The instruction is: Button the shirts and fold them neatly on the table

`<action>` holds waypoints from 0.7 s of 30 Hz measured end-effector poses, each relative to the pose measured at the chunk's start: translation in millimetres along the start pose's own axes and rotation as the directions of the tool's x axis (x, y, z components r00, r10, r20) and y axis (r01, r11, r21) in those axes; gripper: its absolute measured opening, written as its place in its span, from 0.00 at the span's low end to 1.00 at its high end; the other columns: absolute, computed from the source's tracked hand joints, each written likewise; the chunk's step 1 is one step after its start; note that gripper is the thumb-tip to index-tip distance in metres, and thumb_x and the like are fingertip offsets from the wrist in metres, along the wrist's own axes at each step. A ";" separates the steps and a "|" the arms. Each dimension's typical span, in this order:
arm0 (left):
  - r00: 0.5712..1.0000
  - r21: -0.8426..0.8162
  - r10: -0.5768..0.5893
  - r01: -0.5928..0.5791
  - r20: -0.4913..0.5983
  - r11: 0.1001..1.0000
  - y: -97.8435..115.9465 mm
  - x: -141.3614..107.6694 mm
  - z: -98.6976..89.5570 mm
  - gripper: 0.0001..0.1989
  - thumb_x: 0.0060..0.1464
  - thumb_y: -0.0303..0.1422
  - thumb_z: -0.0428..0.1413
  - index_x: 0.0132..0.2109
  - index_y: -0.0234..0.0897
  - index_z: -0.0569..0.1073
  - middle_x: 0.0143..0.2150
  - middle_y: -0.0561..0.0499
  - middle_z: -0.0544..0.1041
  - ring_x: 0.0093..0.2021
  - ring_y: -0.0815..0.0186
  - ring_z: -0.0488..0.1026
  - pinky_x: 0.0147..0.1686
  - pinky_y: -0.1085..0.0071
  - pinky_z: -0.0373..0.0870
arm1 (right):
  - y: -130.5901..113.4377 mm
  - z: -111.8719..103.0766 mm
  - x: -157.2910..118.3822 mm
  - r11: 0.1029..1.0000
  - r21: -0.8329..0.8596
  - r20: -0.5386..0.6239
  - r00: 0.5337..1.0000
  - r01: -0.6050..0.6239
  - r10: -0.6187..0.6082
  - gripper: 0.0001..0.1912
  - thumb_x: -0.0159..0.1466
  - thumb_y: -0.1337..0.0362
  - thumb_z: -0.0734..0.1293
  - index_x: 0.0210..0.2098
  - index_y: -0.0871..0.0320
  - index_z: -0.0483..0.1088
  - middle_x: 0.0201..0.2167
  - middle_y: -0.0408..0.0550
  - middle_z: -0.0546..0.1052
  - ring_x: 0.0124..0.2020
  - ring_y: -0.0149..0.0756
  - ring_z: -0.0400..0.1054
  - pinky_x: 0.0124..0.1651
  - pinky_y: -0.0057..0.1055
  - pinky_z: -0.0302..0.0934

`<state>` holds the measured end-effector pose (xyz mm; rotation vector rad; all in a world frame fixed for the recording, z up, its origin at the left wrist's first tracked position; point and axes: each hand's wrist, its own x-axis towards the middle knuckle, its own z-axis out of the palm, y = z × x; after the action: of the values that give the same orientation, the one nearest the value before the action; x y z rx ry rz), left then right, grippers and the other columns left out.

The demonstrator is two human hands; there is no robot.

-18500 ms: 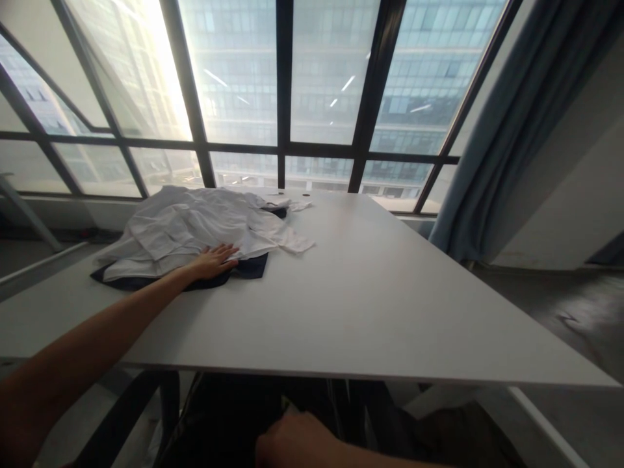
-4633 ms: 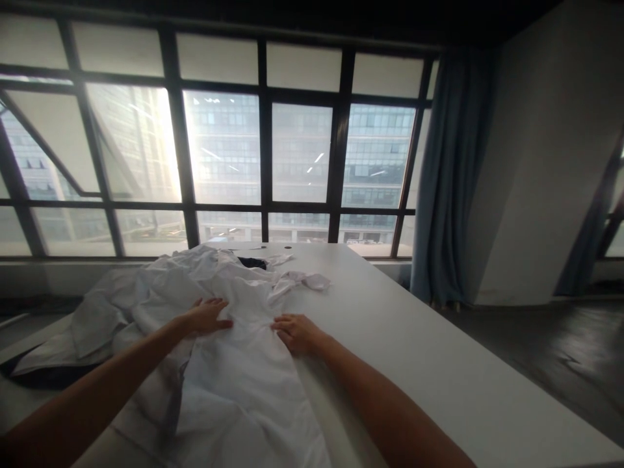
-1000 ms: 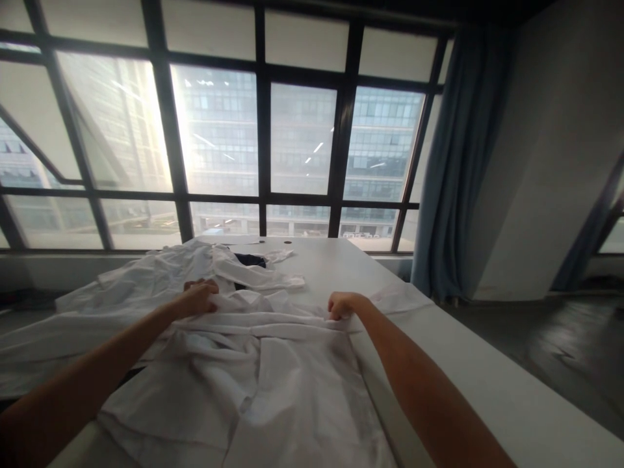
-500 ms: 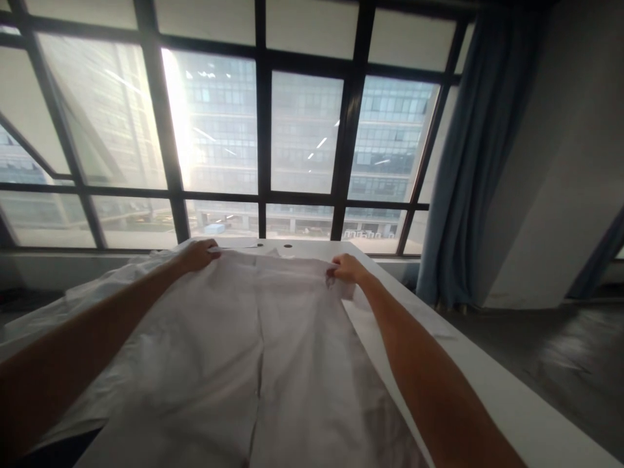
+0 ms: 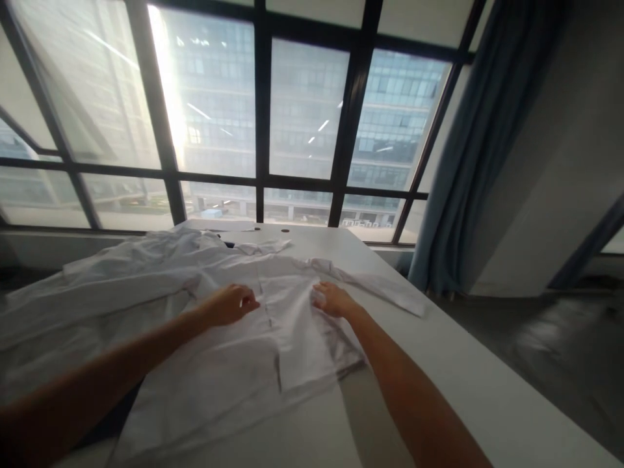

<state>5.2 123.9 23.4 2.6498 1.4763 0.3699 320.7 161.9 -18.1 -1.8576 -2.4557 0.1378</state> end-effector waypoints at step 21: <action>0.928 -0.085 0.262 -0.248 0.264 0.965 50.4 -185.5 5.9 0.35 0.54 0.58 0.51 0.64 0.47 0.64 0.66 0.43 0.62 0.65 0.48 0.60 0.61 0.50 0.58 | -47.9 -26.2 -161.3 0.975 -0.065 0.043 0.976 -0.210 0.213 0.27 0.66 0.45 0.57 0.50 0.57 0.74 0.51 0.58 0.75 0.49 0.51 0.71 0.50 0.42 0.62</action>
<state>-45.3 -59.7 -3.8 2.7222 1.0322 0.0505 321.5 -5.4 14.2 -2.1644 -2.3103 0.1222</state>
